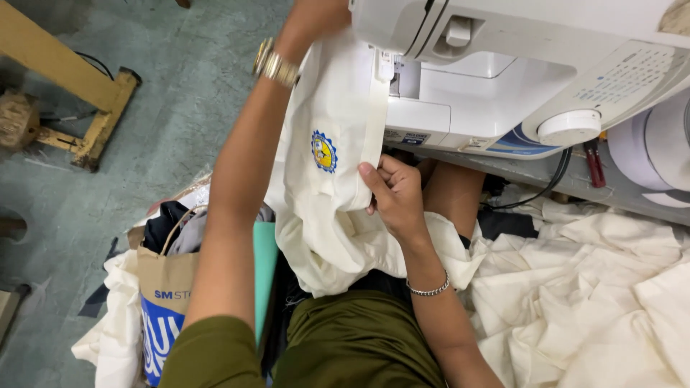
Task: Trimming loose threads from a white garment using thread snips at a sewing workstation.
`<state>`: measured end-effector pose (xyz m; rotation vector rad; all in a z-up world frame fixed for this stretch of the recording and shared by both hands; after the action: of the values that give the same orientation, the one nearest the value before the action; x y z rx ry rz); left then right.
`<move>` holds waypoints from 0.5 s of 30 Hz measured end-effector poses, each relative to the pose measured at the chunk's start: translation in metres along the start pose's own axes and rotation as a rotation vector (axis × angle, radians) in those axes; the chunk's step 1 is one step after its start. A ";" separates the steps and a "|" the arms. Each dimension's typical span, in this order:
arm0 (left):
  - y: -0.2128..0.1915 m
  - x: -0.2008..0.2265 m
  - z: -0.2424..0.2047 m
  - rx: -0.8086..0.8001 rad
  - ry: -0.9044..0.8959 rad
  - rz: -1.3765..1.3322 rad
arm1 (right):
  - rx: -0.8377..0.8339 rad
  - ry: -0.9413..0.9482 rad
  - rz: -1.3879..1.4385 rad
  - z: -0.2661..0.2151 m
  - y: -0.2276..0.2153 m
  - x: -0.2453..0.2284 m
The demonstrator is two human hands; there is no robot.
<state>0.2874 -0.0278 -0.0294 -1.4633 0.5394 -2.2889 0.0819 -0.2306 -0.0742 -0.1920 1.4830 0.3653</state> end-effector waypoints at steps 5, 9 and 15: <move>-0.003 0.046 -0.044 0.013 0.096 0.004 | -0.016 0.035 -0.037 0.000 0.000 0.001; 0.007 0.042 -0.046 -0.046 -0.195 -0.025 | 0.060 -0.014 -0.135 -0.002 -0.006 -0.005; 0.012 0.035 -0.048 0.015 -0.308 -0.198 | 0.357 -0.430 -0.597 0.000 -0.018 -0.060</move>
<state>0.2310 -0.0497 -0.0264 -1.8906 0.2970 -2.1401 0.0860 -0.2548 -0.0165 -0.2420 0.9828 -0.3254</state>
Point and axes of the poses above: each hand's wrist, its own z-axis towards the middle knuckle, its own y-axis out of the palm, x = y × z, the point moved 5 cm from there along z, towards the middle knuckle, and after that the axes turned 1 degree about -x, right-handed, at the moved point
